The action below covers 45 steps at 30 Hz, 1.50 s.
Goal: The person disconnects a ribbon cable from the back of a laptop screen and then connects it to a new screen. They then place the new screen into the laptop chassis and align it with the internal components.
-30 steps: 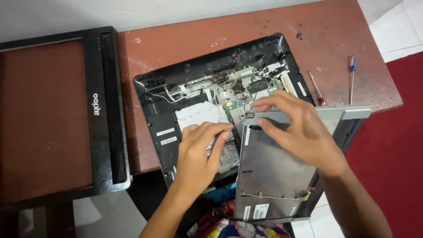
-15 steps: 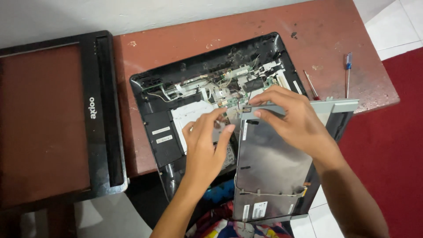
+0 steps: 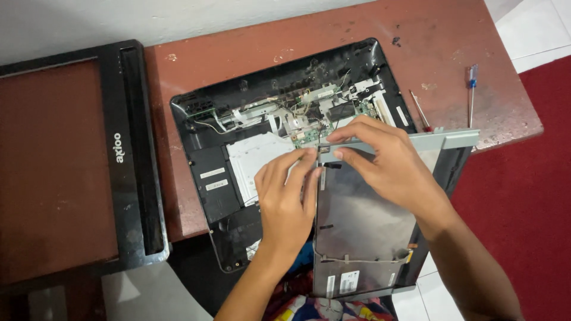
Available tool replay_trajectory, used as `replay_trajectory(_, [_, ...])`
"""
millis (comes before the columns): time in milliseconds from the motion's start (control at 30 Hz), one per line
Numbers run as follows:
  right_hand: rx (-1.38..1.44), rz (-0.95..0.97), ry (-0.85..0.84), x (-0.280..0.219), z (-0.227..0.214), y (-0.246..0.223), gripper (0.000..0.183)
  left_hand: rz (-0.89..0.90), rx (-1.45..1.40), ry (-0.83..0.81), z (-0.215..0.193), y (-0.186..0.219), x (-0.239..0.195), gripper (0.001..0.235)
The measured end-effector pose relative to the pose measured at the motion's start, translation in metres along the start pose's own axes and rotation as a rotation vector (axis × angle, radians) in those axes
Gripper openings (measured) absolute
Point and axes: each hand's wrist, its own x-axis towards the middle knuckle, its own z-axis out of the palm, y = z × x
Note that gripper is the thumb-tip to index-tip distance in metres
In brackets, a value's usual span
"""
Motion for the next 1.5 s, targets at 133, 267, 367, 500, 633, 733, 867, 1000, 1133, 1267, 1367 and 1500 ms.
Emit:
replay_trajectory(133, [-0.004, -0.058, 0.015, 0.001, 0.001, 0.0, 0.013, 0.125, 0.156, 0.111, 0.005, -0.008, -0.007, 0.024])
replay_trajectory(267, [-0.009, -0.032, -0.003, 0.0, 0.002, 0.0, 0.015, 0.169, 0.18, 0.141, -0.002, 0.008, -0.002, 0.017])
replay_trajectory(367, [-0.009, -0.011, -0.01, 0.001, 0.001, -0.003, 0.015, 0.176, 0.201, 0.104, -0.002, 0.014, -0.002, 0.012])
replay_trajectory(500, [0.0, -0.013, -0.014, 0.002, 0.001, -0.004, 0.015, 0.182, 0.177, 0.078, 0.004, 0.009, -0.008, 0.013])
replay_trajectory(633, [-0.003, 0.033, -0.041, 0.003, 0.0, -0.006, 0.017, 0.033, -0.025, 0.028, 0.005, 0.0, -0.014, 0.013])
replay_trajectory(733, [0.016, 0.054, -0.076, 0.003, -0.001, -0.009, 0.019, -0.093, -0.141, 0.051, 0.004, 0.0, -0.012, 0.01])
replay_trajectory(867, [0.011, -0.003, -0.066, 0.003, 0.0, -0.006, 0.018, -0.147, -0.146, 0.062, 0.004, 0.0, -0.01, 0.015])
replay_trajectory(1000, [-0.01, -0.022, -0.068, 0.003, 0.0, -0.005, 0.019, -0.193, -0.223, 0.05, 0.005, 0.0, -0.009, 0.031])
replay_trajectory(1133, [-0.001, -0.02, -0.059, 0.003, 0.0, -0.003, 0.019, -0.33, -0.335, 0.019, 0.004, 0.004, -0.01, 0.048])
replay_trajectory(1267, [-0.007, -0.041, -0.051, 0.003, 0.0, -0.003, 0.018, -0.368, -0.258, 0.138, 0.011, 0.017, -0.03, 0.053])
replay_trajectory(1367, [-0.004, -0.037, -0.049, 0.005, -0.001, -0.002, 0.018, -0.51, -0.334, 0.16, 0.025, 0.02, -0.065, 0.06])
replay_trajectory(1500, [-0.018, -0.02, -0.062, 0.004, -0.002, 0.005, 0.02, -0.678, -0.373, -0.137, 0.031, 0.015, -0.078, 0.05])
